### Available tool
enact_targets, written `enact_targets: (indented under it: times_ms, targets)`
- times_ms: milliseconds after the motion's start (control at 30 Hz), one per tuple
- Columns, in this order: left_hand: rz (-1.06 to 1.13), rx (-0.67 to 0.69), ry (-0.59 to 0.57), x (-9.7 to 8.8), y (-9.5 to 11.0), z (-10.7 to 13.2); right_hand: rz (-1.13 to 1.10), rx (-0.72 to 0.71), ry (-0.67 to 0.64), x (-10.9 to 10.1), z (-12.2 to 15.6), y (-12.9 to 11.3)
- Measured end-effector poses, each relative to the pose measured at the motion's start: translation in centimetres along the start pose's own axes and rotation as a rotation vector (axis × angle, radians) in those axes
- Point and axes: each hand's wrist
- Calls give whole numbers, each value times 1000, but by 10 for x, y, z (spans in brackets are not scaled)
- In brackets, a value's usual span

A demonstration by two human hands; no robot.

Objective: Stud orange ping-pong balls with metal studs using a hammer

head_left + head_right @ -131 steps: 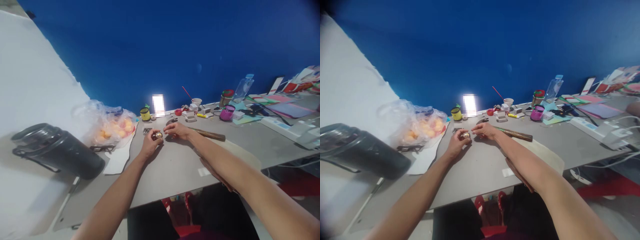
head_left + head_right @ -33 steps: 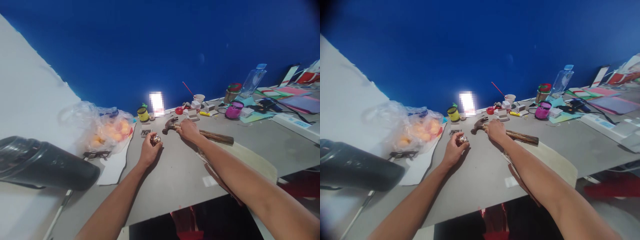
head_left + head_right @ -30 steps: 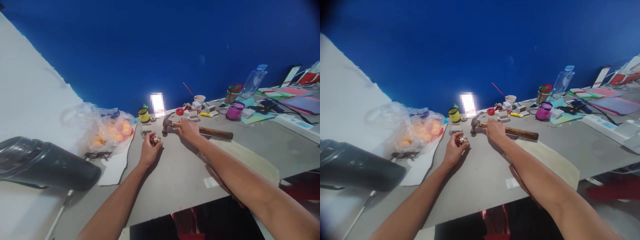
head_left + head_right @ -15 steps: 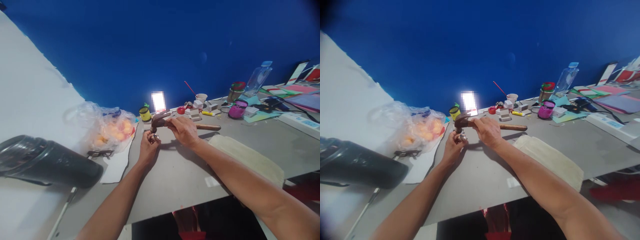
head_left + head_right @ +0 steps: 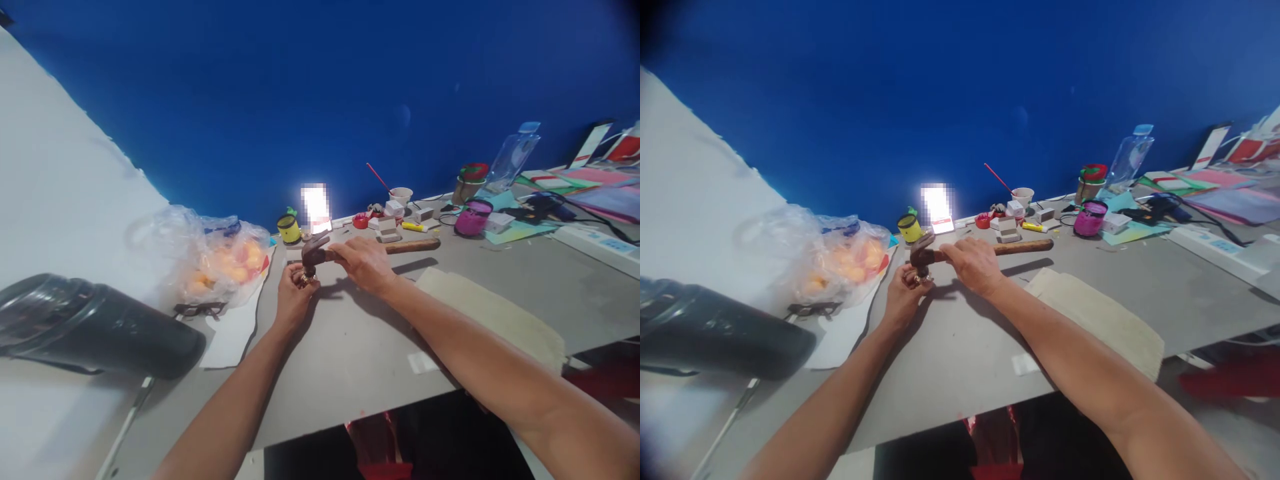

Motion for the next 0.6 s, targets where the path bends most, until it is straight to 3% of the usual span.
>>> enact_targets:
  times_ms: [200,300,433,600]
  targets:
    - [-42,53,-37,0,11,6,18,186,-41,-10,-3,6]
    - [-43,97,-96,1,16,10,26,317,-140,-14,-5,16]
    - [-66,102,-83,2,17,11,0,464,-293,-9,-4,32]
    - [8,97,-91,3,15,10,7,546,-402,2,-3,46]
Point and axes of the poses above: each hand's wrist, its own z-axis away from the middle knuckle, its own x-axis out of the palm, y = z × x, and after that the axes turned 9 degrees about -z, right-handed
